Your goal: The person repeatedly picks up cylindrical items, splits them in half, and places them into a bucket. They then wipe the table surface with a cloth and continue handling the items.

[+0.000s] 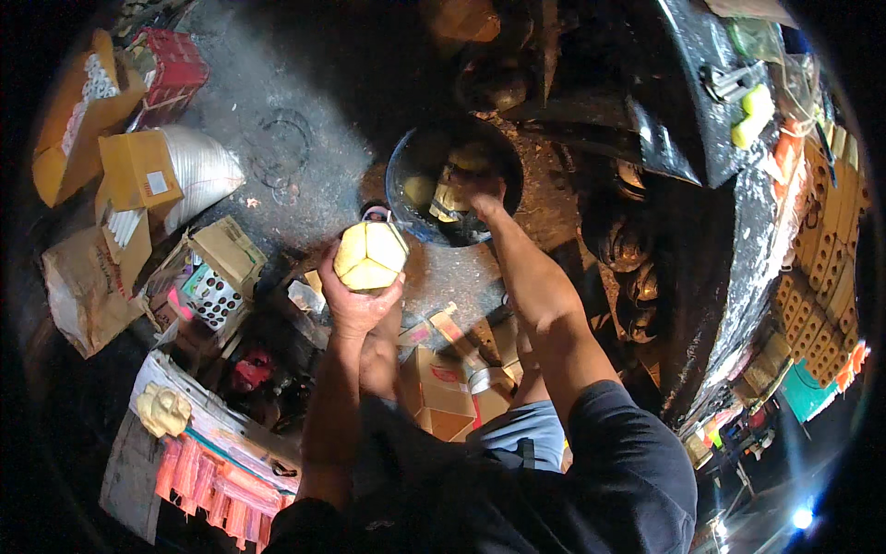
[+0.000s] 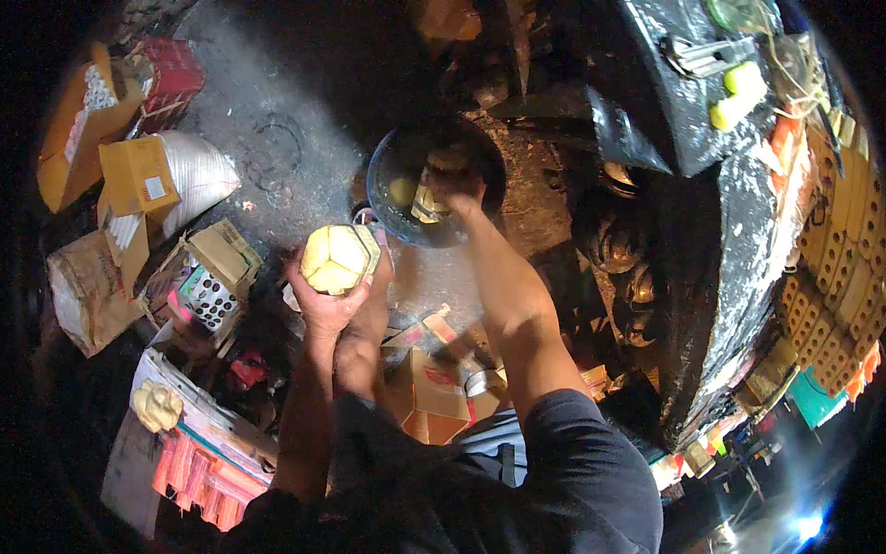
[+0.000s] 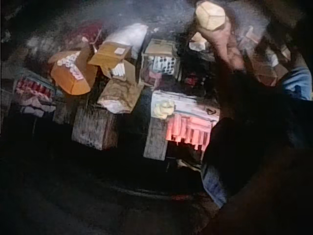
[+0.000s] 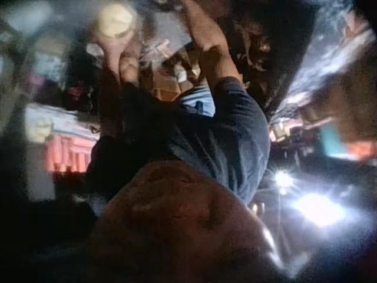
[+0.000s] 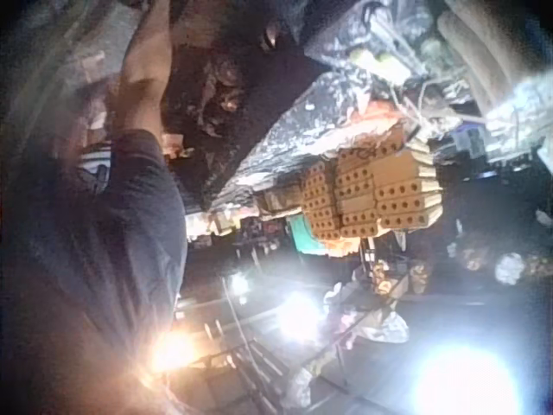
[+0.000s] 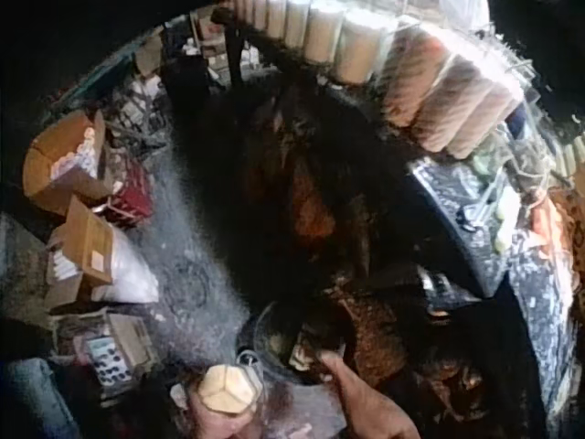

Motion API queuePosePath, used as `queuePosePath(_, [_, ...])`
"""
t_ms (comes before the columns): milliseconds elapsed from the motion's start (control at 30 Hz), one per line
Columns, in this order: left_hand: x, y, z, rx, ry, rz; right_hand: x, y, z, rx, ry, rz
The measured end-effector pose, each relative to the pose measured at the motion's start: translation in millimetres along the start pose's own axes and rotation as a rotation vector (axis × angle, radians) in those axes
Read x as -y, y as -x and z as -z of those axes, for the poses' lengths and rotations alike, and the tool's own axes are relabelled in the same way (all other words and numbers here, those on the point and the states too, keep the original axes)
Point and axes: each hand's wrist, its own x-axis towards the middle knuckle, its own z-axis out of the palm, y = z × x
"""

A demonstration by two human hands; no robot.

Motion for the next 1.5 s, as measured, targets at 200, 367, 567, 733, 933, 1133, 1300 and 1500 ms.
queuePosePath(200, [17.3, -6.2, -8.2, 0.066, 0.081, 0.046, -1.3, -6.2, -23.4, -0.116, -0.019, 0.134])
queuePosePath(367, [20.9, -6.4, -15.5, 0.078, 0.032, -0.002, -12.4, -19.5, -43.1, 0.015, 0.066, 0.234])
queuePosePath(567, [32.9, 2.7, -24.9, 0.107, 0.129, 0.107, -18.6, -55.1, -94.3, 0.197, -0.329, 0.028])
queuePosePath(733, [25.3, -5.8, -29.1, 0.133, 0.131, 0.112, -36.3, -74.4, -118.2, 0.189, -0.415, 0.104])
queuePosePath(933, [17.9, -20.5, -57.4, 0.182, 0.224, 0.252, -34.2, -53.4, -101.2, 0.044, -0.279, 0.294])
queuePosePath(1133, [48.8, -59.4, -113.9, 0.243, 0.096, 0.365, 2.9, -6.2, -5.0, 0.300, -0.273, 0.053])
queuePosePath(1300, [87.9, -97.5, -188.1, 0.470, 0.183, 0.509, -7.7, 41.3, 44.6, 0.420, -0.466, 0.092])
queuePosePath(1500, [203.3, -93.9, -247.5, 0.493, 0.204, 0.520, -33.9, -10.8, 16.6, -0.010, 0.143, 0.372])
